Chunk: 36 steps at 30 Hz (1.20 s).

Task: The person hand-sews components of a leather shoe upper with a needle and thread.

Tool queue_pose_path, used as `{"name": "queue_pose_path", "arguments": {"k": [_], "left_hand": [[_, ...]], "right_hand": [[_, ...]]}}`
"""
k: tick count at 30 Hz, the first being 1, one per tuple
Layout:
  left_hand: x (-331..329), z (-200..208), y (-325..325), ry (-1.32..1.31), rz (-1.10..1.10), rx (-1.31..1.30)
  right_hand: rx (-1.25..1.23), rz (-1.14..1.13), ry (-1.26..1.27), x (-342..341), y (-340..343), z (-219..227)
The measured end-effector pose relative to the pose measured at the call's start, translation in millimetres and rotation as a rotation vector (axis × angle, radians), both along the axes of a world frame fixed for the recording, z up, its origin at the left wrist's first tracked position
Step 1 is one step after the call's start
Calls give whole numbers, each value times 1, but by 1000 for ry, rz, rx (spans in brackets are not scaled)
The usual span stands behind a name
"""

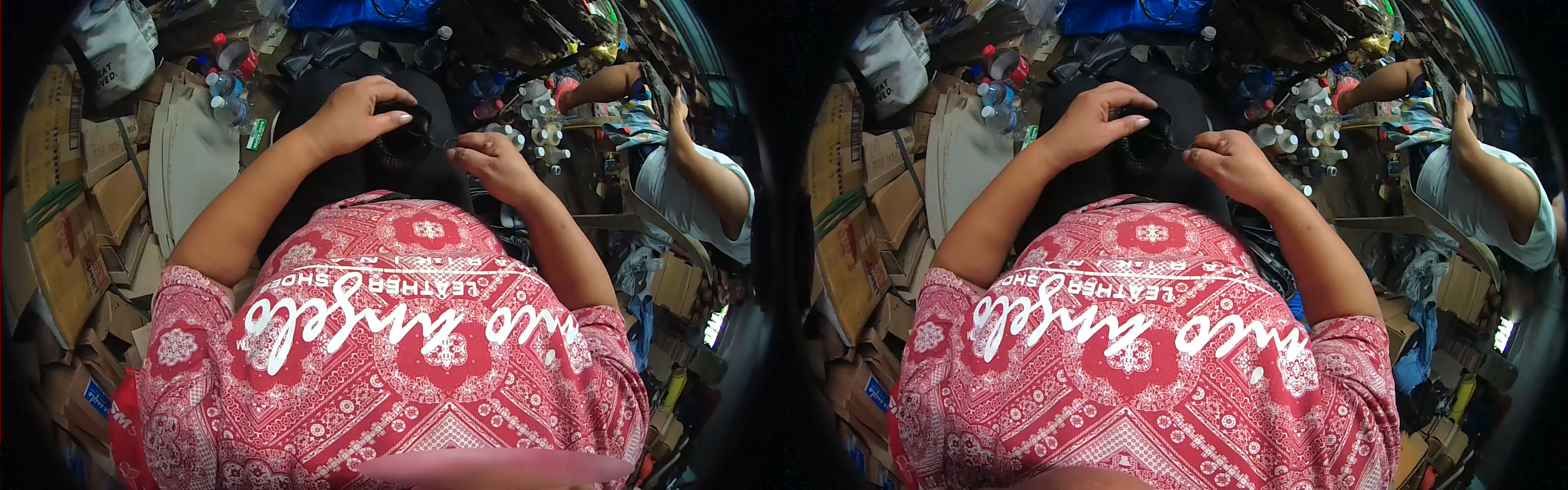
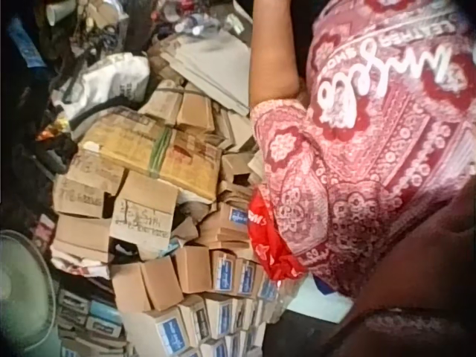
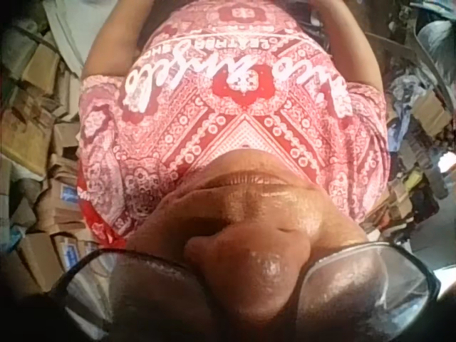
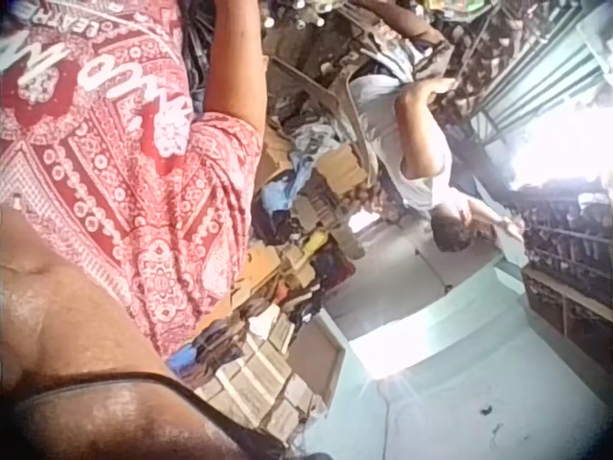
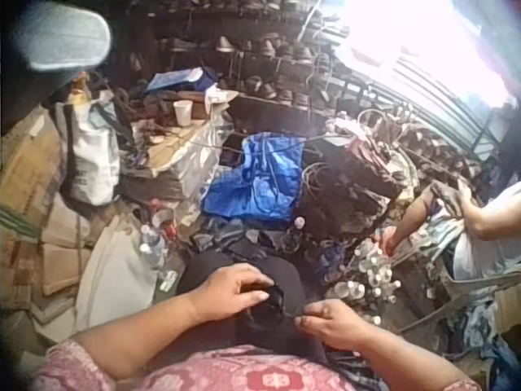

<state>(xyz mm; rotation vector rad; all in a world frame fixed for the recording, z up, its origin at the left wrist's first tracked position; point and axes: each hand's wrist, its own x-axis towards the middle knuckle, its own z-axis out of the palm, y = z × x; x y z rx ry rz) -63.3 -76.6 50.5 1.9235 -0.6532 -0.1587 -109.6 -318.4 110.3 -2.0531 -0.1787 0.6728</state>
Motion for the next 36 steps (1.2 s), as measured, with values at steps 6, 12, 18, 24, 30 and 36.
{"name": "queue_pose_path", "arguments": {"k": [6, 12, 18, 24, 30, 36], "left_hand": [[19, -8, -12, 277, -116, -80], [36, -6, -12, 481, -339, -132], [40, -9, -8, 579, -409, -207], [45, -6, -6, 621, -440, -126], [44, 2, -4, 596, -454, -67], [43, 2, -4, 622, -457, -65]], "right_hand": [[219, -198, -9, -1, -38, 46], [-4, -73, -260, -5, -9, 17], [-154, 40, -342, 1, 10, 10], [-276, 99, -310, 4, 15, 11], [-277, 125, -315, 7, 13, 6], [-343, 169, -353, 7, 19, 14]]}}
